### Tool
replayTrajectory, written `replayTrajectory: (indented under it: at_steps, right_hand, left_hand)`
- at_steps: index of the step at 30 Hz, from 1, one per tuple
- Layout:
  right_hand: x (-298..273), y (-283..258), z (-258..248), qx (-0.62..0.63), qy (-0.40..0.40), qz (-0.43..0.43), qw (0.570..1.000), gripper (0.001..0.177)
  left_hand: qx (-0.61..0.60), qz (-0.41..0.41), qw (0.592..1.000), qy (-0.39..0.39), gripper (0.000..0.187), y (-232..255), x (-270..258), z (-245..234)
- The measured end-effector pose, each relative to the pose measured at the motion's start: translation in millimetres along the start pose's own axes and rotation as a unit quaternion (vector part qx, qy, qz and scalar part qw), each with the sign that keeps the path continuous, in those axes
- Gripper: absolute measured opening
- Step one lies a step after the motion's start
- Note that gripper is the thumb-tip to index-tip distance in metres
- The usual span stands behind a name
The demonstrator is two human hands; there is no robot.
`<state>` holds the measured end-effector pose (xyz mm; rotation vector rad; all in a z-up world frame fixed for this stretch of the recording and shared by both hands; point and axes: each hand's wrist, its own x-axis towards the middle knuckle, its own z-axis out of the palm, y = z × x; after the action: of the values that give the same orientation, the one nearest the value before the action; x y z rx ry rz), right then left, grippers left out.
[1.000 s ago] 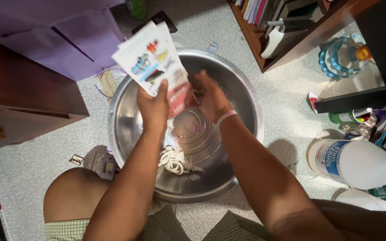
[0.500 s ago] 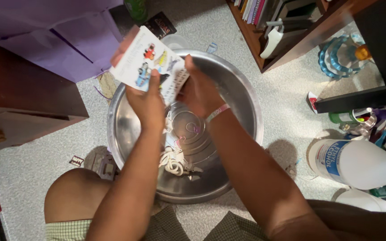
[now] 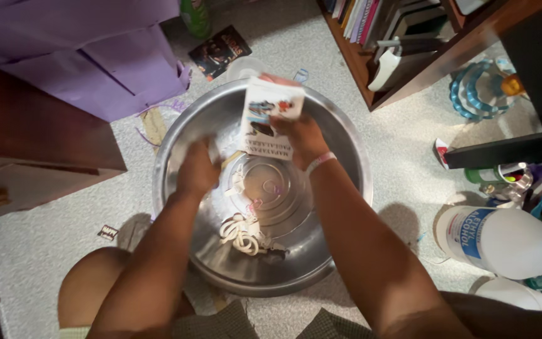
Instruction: The person sits on the floor and sorts various small items from a metal bowl into a wooden drawer. They handle hair accessories, fabric pieces, and packaged goods, placing them into the drawer and a pink organizer.
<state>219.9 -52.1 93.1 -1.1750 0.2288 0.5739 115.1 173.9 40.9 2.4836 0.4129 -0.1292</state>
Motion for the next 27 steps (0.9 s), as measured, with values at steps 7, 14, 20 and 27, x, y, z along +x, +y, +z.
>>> replayTrajectory:
  at_steps: [7, 14, 20, 27]
  right_hand:
    - [-4, 21, -30, 0.023, 0.066, 0.039, 0.997, 0.037]
    - [-5, 35, -44, -0.043, 0.059, 0.052, 0.996, 0.037]
    - [-11, 52, -59, -0.402, 0.047, 0.075, 0.912, 0.037]
    - [1, 65, -74, -0.237, 0.131, 0.059, 0.961, 0.033]
  left_hand:
    - [0.118, -0.032, 0.99, -0.077, 0.08, -41, -27, 57]
    - [0.133, -0.041, 0.987, -0.074, 0.03, -57, -26, 92]
    - [-0.037, -0.093, 0.994, 0.041, 0.036, -32, -32, 86]
    - [0.067, 0.093, 0.993, 0.027, 0.018, -23, -29, 131]
